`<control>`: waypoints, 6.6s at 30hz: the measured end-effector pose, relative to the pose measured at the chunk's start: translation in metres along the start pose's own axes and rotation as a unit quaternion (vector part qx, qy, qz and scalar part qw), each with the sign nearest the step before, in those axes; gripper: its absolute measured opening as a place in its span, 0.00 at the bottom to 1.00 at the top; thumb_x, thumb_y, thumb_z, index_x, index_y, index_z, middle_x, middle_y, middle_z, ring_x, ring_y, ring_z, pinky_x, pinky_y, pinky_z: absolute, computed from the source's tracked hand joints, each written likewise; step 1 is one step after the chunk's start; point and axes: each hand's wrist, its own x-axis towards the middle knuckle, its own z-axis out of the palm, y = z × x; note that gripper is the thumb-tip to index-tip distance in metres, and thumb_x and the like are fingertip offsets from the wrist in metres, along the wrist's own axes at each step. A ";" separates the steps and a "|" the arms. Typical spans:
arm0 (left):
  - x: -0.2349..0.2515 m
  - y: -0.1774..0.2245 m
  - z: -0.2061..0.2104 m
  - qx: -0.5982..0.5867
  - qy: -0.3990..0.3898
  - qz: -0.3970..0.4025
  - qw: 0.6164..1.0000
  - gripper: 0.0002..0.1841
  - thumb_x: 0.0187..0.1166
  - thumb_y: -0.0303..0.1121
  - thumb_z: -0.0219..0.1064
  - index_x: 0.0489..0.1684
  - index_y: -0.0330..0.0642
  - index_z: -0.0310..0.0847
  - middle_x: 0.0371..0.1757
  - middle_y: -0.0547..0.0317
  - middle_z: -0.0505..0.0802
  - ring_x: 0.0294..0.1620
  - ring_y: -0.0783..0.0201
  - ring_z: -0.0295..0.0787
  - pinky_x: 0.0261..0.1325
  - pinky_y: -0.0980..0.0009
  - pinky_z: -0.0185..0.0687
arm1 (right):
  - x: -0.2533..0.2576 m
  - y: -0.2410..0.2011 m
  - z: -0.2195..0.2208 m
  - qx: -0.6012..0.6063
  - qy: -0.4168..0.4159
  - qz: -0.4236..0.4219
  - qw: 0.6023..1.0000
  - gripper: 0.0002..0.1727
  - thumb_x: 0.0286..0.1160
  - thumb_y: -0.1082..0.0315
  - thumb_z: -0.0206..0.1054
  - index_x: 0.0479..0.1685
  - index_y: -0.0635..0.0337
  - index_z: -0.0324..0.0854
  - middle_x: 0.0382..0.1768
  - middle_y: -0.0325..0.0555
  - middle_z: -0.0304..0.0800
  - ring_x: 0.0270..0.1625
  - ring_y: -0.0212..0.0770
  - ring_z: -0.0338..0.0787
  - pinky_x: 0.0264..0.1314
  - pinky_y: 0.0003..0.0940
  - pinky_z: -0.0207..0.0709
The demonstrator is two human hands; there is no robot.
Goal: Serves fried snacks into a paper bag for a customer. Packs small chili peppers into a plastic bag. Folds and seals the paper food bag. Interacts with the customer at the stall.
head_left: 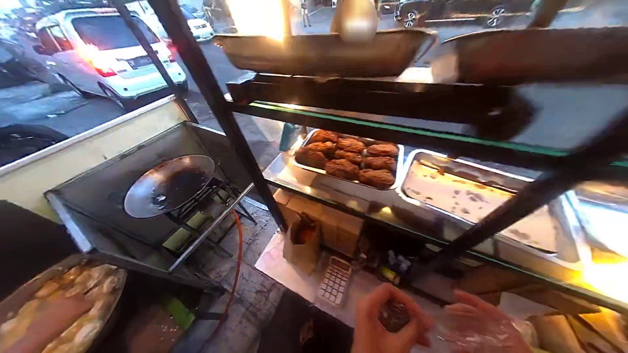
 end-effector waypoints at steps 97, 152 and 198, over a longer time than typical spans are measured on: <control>0.128 -0.100 -0.346 0.365 0.002 0.005 0.931 0.26 0.64 0.30 0.81 0.63 0.35 0.81 0.42 0.57 0.96 0.41 0.67 0.95 0.49 0.66 0.94 | 0.160 0.196 0.306 -0.200 0.247 0.107 0.942 0.30 0.66 0.59 0.81 0.68 0.60 0.80 0.48 0.44 0.94 0.48 0.37 0.95 0.54 0.35 0.90; 0.152 -0.062 -0.322 0.360 -0.266 0.040 0.893 0.09 0.74 0.39 0.74 0.41 0.44 0.92 0.46 0.59 0.96 0.55 0.63 0.92 0.65 0.59 0.87 | 0.129 0.203 0.302 -0.050 0.189 0.100 0.976 0.11 0.73 0.70 0.76 0.51 0.62 0.92 0.47 0.43 0.98 0.50 0.33 0.97 0.59 0.31 0.91; 0.019 -0.078 -0.347 0.120 -0.011 -0.189 0.975 0.13 0.78 0.20 0.64 0.57 0.28 0.88 0.56 0.46 0.96 0.56 0.58 0.94 0.65 0.64 0.89 | 0.076 0.192 0.279 -0.202 0.091 0.012 0.975 0.14 0.76 0.68 0.72 0.58 0.47 0.94 0.54 0.41 0.90 0.57 0.32 0.89 0.63 0.28 0.87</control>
